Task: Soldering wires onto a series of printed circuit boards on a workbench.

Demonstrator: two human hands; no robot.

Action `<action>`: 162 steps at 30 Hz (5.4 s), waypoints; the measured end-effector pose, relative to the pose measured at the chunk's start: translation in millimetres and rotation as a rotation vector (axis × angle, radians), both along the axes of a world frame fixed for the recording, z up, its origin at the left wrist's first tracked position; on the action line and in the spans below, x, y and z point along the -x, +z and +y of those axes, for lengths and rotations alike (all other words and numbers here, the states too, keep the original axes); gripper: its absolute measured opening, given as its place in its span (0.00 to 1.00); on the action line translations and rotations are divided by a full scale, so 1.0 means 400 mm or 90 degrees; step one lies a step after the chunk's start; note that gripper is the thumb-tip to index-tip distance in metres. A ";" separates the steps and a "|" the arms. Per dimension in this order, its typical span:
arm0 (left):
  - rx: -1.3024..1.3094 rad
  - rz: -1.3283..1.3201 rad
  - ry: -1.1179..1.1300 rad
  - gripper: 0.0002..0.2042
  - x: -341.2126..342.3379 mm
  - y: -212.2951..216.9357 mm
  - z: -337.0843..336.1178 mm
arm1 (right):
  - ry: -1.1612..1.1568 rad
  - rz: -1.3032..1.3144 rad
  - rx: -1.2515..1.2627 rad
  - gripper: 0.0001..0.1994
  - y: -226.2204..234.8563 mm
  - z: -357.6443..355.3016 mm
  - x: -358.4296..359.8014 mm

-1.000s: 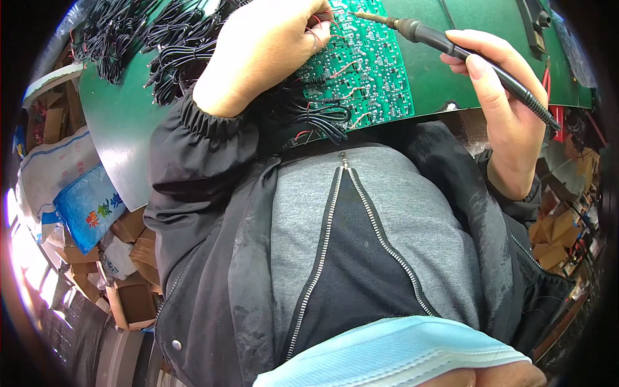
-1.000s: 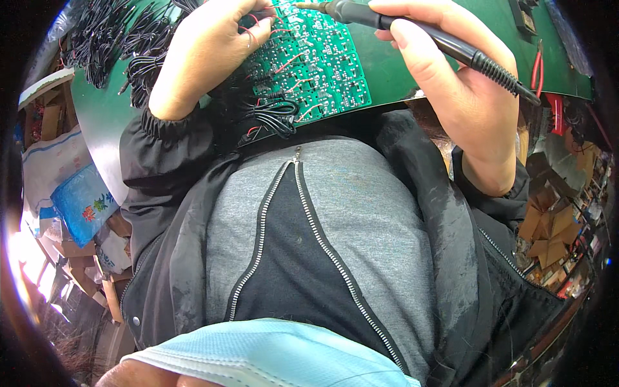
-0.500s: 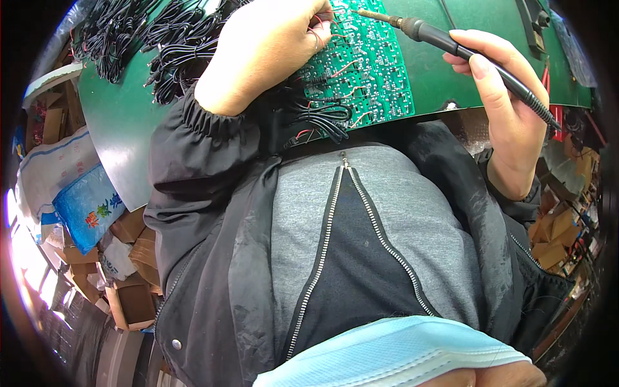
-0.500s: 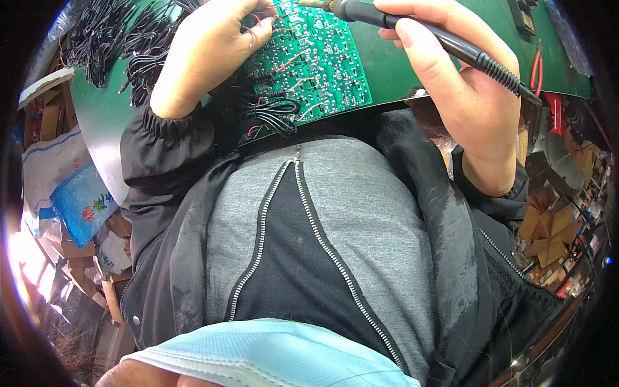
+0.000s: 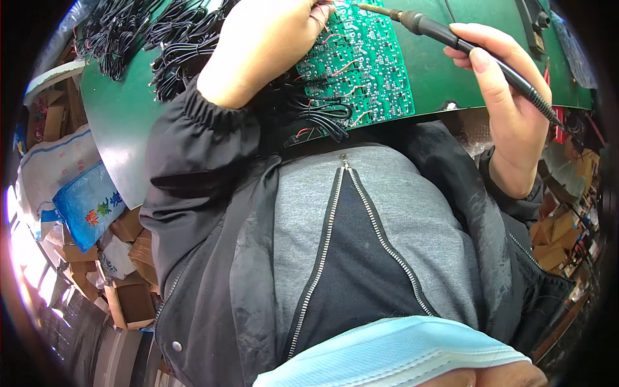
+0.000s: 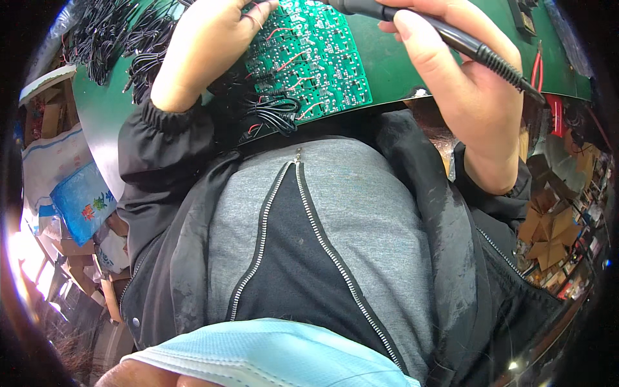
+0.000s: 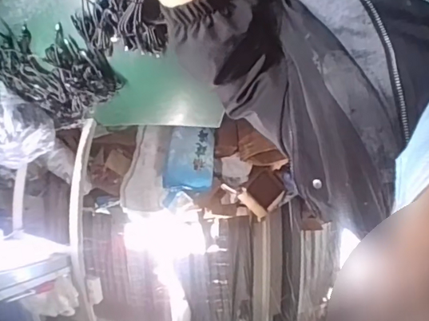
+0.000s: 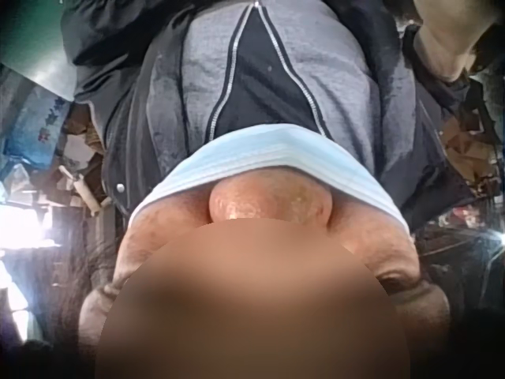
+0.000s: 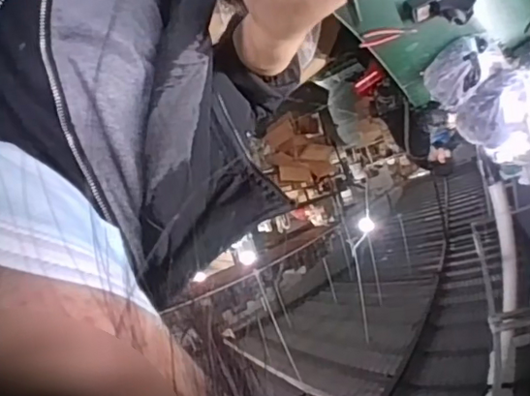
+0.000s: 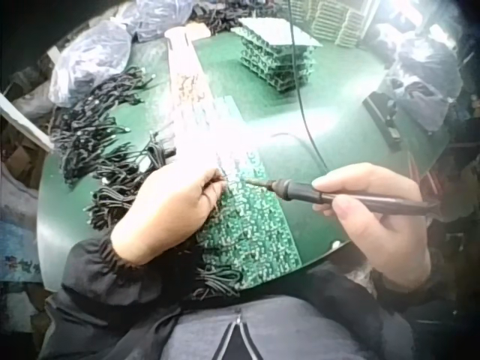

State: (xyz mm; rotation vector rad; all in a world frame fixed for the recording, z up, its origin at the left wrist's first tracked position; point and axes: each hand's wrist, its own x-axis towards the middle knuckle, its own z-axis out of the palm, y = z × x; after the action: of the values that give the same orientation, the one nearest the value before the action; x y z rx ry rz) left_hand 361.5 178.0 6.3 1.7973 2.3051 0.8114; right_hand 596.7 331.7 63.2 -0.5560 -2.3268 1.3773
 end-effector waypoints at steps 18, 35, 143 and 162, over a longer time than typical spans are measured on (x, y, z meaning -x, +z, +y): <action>-0.042 0.047 0.015 0.04 -0.018 -0.009 0.013 | 0.032 -0.029 0.039 0.13 -0.009 -0.019 0.015; -0.047 0.082 0.012 0.05 -0.009 -0.023 0.008 | 0.001 -0.022 0.024 0.13 0.002 -0.028 0.009; -0.031 -0.035 0.022 0.06 0.025 -0.011 0.041 | 0.015 0.044 -0.028 0.12 -0.014 0.027 0.046; -0.063 -0.084 0.027 0.06 0.031 0.000 0.034 | 0.038 0.040 -0.005 0.13 -0.030 0.034 0.061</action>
State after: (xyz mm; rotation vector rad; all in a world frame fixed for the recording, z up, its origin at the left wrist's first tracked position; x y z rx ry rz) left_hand 349.2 191.5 6.1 1.6810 2.2641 1.0341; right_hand 572.2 345.3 51.0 -0.4370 -2.3148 1.3920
